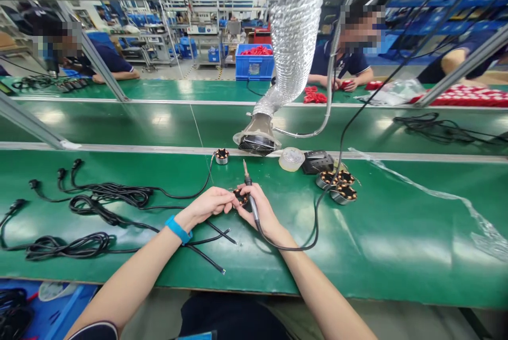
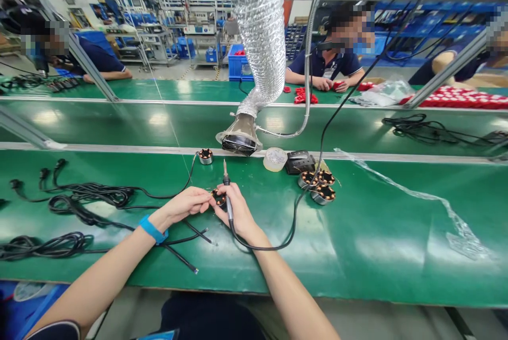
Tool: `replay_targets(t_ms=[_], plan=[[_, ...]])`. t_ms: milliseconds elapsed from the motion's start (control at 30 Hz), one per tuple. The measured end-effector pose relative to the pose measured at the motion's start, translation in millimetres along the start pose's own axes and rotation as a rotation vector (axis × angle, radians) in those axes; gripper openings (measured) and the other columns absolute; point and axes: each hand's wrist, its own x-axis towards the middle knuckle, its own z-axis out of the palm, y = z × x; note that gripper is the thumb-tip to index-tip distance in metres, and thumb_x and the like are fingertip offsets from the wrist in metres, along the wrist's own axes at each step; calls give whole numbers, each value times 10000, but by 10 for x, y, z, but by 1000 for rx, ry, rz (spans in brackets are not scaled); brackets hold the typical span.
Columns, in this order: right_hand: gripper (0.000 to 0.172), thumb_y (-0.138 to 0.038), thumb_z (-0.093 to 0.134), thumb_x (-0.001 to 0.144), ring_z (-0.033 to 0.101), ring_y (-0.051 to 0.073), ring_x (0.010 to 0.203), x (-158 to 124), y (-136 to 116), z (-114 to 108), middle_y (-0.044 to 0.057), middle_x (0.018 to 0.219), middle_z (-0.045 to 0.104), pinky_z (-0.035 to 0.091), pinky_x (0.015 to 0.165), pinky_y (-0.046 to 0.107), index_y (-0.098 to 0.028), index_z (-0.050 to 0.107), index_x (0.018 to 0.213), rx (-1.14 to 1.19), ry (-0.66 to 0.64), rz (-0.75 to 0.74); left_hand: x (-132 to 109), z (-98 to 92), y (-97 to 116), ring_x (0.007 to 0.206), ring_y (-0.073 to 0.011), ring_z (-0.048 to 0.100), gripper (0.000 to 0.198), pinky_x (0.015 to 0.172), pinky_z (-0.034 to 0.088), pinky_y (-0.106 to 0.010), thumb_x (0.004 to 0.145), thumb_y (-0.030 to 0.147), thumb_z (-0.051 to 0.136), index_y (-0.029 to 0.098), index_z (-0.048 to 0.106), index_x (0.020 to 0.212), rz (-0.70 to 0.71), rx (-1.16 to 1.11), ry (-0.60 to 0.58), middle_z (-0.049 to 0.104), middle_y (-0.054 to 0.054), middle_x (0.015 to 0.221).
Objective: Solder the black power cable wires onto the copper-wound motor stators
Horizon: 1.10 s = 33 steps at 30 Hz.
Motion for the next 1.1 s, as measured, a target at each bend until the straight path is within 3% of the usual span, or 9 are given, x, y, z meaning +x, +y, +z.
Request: replay_targets(t_ms=[67,167,333,433,533,700,767,1000,1100], plan=[[281,-202,633,822,568,192,1098,6,-9,-8,54,1163,533,459,970,364,-256,514,1070,5,3,-3,-20,1,25,436,-59,255,465,449,154,-227,837,552,617,101,730,855,-11,56,72,543,11,568],[304,-214,646,821,568,193,1102,6,-24,-22,54,1184,535,453,986,371,-263,504,1086,11,9,1,-128,-66,93,528,-101,437,397,523,304,-228,808,505,674,118,743,751,47,297,124,598,-14,595],[297,-226,635,831,573,192,1082,-1,-12,-53,51,1172,533,453,987,378,-262,494,1090,4,40,18,-290,-31,96,701,-145,561,275,641,382,-234,694,402,831,190,772,859,247,734,-183,633,-12,789],[320,-199,636,821,563,188,1088,-2,5,-75,49,1173,523,443,995,368,-256,492,1101,-22,58,21,-311,88,71,728,-134,560,149,672,375,-230,757,313,796,203,748,844,347,884,-266,623,-7,847],[326,-196,654,809,560,189,1075,-3,6,-100,48,1158,519,444,986,361,-249,496,1090,-60,81,26,-300,119,91,718,-128,552,115,672,376,-228,858,298,689,192,719,827,359,826,-220,635,-5,833],[328,-178,681,801,563,186,1023,30,-23,-103,40,1096,528,458,952,345,-241,507,1072,-92,48,32,-239,-15,137,616,-123,489,246,577,355,-233,860,386,662,162,708,954,283,498,189,653,-7,770],[335,-177,684,804,566,184,1020,54,-50,-77,43,1103,527,464,951,344,-241,512,1085,-82,27,26,-215,-54,134,652,-137,530,301,614,396,-241,841,393,679,148,717,1012,284,365,271,694,-33,820],[309,-180,645,849,576,200,1098,153,-271,6,62,1169,542,467,998,378,-250,539,1131,-30,45,-5,-197,-61,113,748,-174,607,280,716,460,-268,862,382,650,135,753,945,335,245,257,724,-68,837],[218,-184,606,882,621,173,992,233,-356,45,60,1132,542,511,937,350,-241,554,1086,54,112,2,-202,-69,133,740,-177,607,295,706,464,-267,872,397,631,128,747,905,348,243,237,703,-63,785]])
